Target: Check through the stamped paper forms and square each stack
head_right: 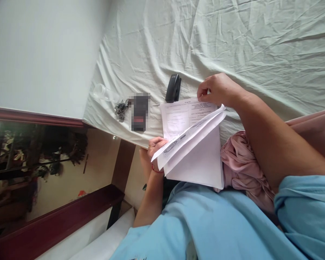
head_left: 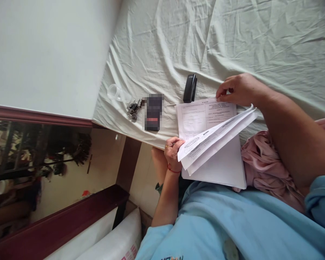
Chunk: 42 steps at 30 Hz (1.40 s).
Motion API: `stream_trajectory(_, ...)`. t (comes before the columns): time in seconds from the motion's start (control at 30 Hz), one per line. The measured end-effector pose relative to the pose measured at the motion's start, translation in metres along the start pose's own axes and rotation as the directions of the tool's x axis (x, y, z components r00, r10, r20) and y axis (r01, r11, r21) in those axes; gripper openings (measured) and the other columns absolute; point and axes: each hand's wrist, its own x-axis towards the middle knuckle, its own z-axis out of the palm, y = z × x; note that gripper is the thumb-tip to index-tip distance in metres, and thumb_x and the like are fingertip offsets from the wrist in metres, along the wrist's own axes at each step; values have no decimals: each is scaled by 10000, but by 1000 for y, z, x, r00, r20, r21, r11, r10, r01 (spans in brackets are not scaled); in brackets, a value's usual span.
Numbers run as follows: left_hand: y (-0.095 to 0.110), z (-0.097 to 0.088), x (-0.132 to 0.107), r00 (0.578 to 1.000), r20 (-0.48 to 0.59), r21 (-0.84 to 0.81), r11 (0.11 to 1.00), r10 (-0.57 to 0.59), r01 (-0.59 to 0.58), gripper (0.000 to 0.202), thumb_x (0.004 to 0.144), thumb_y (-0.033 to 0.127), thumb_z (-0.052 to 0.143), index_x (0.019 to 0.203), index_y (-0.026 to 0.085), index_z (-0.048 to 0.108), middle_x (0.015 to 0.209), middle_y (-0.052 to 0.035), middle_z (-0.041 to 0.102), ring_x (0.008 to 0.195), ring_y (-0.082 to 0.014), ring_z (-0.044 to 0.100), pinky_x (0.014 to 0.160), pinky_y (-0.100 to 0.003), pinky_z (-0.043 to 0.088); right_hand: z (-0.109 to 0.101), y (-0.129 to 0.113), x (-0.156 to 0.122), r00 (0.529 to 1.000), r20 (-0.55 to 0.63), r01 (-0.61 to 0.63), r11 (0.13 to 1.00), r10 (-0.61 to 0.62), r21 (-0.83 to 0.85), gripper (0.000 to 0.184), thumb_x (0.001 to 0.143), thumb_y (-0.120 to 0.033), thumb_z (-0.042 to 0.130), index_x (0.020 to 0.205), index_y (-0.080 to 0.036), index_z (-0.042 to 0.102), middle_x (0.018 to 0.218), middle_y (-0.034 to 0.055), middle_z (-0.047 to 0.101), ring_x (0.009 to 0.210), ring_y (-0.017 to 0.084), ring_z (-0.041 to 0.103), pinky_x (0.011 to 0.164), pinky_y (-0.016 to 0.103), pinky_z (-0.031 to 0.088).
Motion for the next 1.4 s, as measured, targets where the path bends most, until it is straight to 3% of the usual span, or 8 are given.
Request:
stream_trajectory(0.1,7,-4,5,989,-38,58,988,142,-140,174,1066,312,664,1009,274,823,1115,-57,791,1032,-216,752,921,-358,617,1,-9,0,1000,0,22,999,-22,-36,228,925,-504,688,924,-334,840,1033,55,771,933,290,697,890,443,530)
stream_trajectory(0.23,9,-8,8,977,-26,116,971,213,-209,193,1089,311,647,1008,260,814,1126,-67,819,1062,-232,748,963,-394,608,3,-17,0,996,23,87,994,-86,-62,266,957,-471,617,941,-351,854,1042,67,780,1004,329,703,914,465,530)
stream_trajectory(0.43,9,-9,9,975,20,39,974,222,-223,131,1088,275,663,1111,257,791,1084,-50,815,1003,-229,758,921,-391,605,4,-2,4,998,25,63,983,-59,-170,270,994,-567,652,1034,-404,864,1025,61,778,1070,354,684,1020,506,507)
stream_trajectory(0.53,7,-8,9,970,-16,27,970,242,-242,131,1090,273,651,1095,262,781,1050,-46,814,965,-227,762,899,-389,613,2,5,3,997,31,70,982,-66,-175,276,992,-595,677,992,-386,857,1025,57,781,1089,350,684,1070,509,493)
stream_trajectory(0.67,4,-7,8,973,11,49,971,232,-232,121,1080,280,653,1094,261,771,1061,-47,814,984,-225,765,917,-392,618,-2,3,-1,996,51,82,981,-74,-173,254,972,-552,705,910,-338,826,1030,61,789,1089,342,685,1039,489,508)
stream_trajectory(0.87,5,-7,6,972,-8,49,970,237,-236,111,1074,236,647,1092,248,755,1046,-46,795,992,-216,745,897,-381,608,0,-5,1,993,63,107,979,-97,-174,125,924,-363,696,886,-268,769,1052,91,792,1048,302,667,1009,456,511)
stream_trajectory(1.1,7,-6,11,947,-42,90,945,318,-314,141,1108,275,607,1118,252,746,1045,-41,814,949,-214,771,883,-384,604,7,-6,6,995,30,104,979,-100,-176,168,930,-398,656,825,-345,776,988,39,781,995,320,688,1074,497,510)
stream_trajectory(1.4,7,-5,12,943,-40,70,942,331,-328,118,1082,253,642,1108,262,756,1050,-30,834,972,-208,781,941,-383,607,16,-10,9,998,-14,63,976,-67,-207,178,932,-366,614,850,-320,765,985,59,780,970,318,689,1041,491,516)
